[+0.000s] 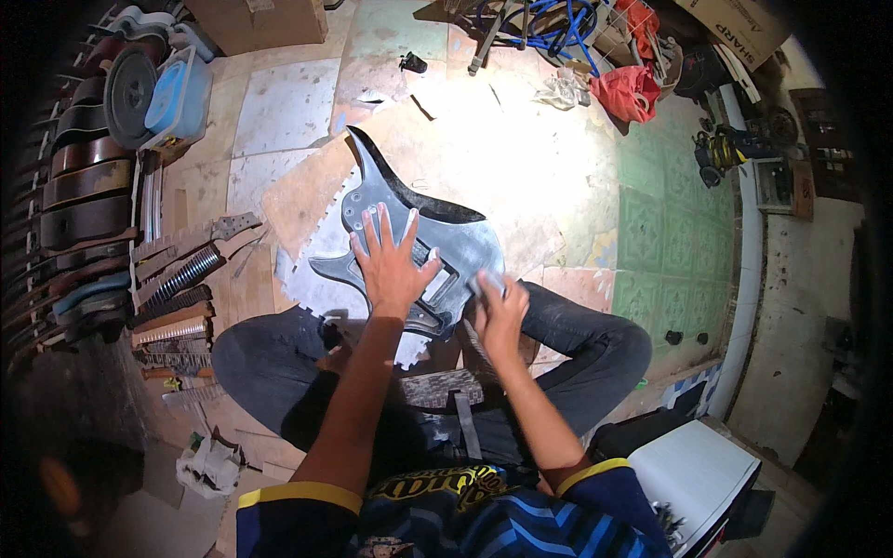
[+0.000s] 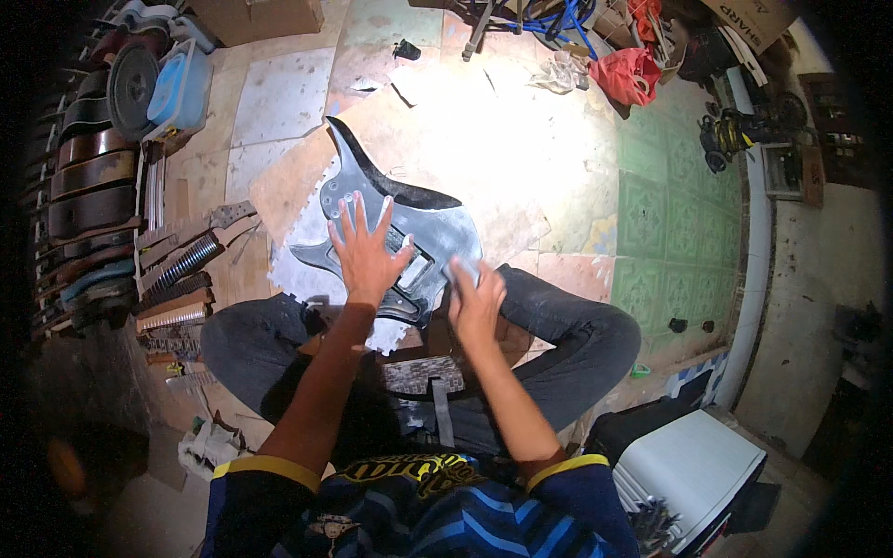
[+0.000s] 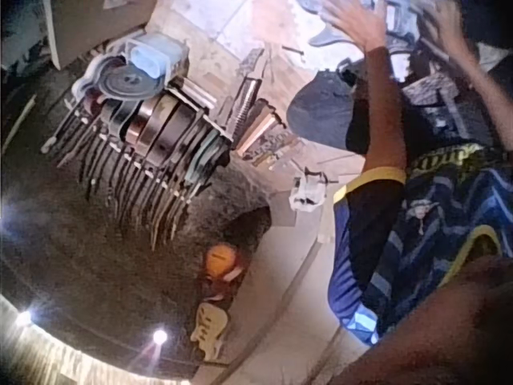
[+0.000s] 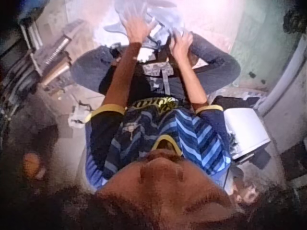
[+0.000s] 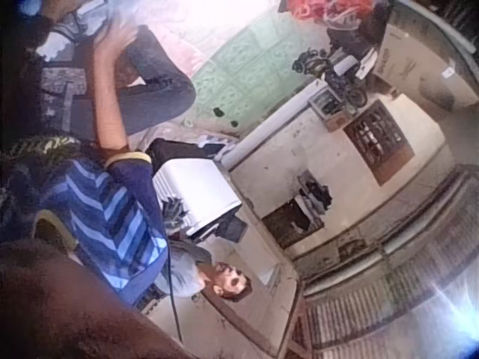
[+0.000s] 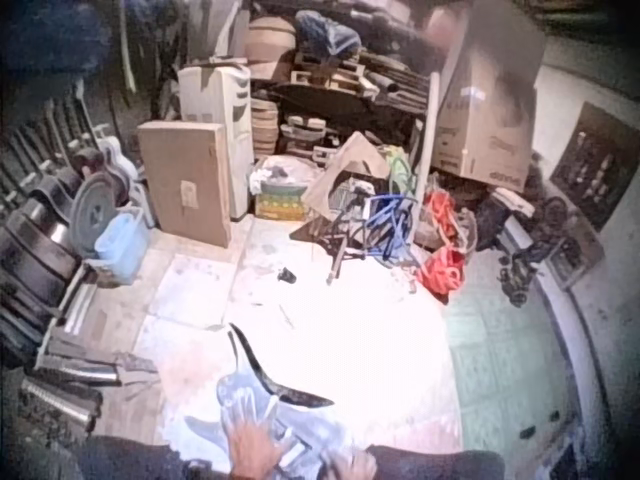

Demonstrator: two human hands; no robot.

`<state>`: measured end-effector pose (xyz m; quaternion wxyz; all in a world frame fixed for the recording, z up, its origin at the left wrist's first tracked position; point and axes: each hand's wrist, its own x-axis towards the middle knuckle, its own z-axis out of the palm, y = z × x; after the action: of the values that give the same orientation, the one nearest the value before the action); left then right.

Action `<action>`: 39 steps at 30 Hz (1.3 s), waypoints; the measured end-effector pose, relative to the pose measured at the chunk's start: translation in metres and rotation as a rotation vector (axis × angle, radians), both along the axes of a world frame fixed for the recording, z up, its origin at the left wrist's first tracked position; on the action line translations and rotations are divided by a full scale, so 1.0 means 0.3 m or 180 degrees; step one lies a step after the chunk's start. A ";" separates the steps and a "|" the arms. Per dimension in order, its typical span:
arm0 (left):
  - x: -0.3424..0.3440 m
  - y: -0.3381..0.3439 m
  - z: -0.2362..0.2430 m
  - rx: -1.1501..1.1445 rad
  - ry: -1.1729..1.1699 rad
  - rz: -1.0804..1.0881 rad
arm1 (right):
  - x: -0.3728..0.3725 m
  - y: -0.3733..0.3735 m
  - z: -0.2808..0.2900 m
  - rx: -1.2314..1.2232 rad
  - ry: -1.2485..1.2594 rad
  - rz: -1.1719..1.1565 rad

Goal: The person sands the surface of a guitar body using a sanding block, applying pressure and moving the block across different sections of the instrument while holding it steady with the other hand.

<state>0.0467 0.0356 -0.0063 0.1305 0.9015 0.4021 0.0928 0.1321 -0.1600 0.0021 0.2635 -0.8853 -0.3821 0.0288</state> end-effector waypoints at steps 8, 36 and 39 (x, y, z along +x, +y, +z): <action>0.005 0.000 0.020 -0.0161 0.0087 0.0003 | -0.112 -0.029 0.004 -0.0101 0.0212 0.0244; -0.004 -0.006 -0.006 -0.0160 0.0092 0.0034 | -0.186 0.002 0.033 -0.0330 0.0292 0.0395; -0.002 0.000 -0.010 -0.0108 -0.0174 0.0004 | -0.015 0.094 0.032 -0.0281 0.0163 -0.0050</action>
<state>0.0462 0.0355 -0.0092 0.1566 0.8960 0.4005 0.1107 0.1276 -0.1318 0.0118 0.2341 -0.8980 -0.3667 0.0662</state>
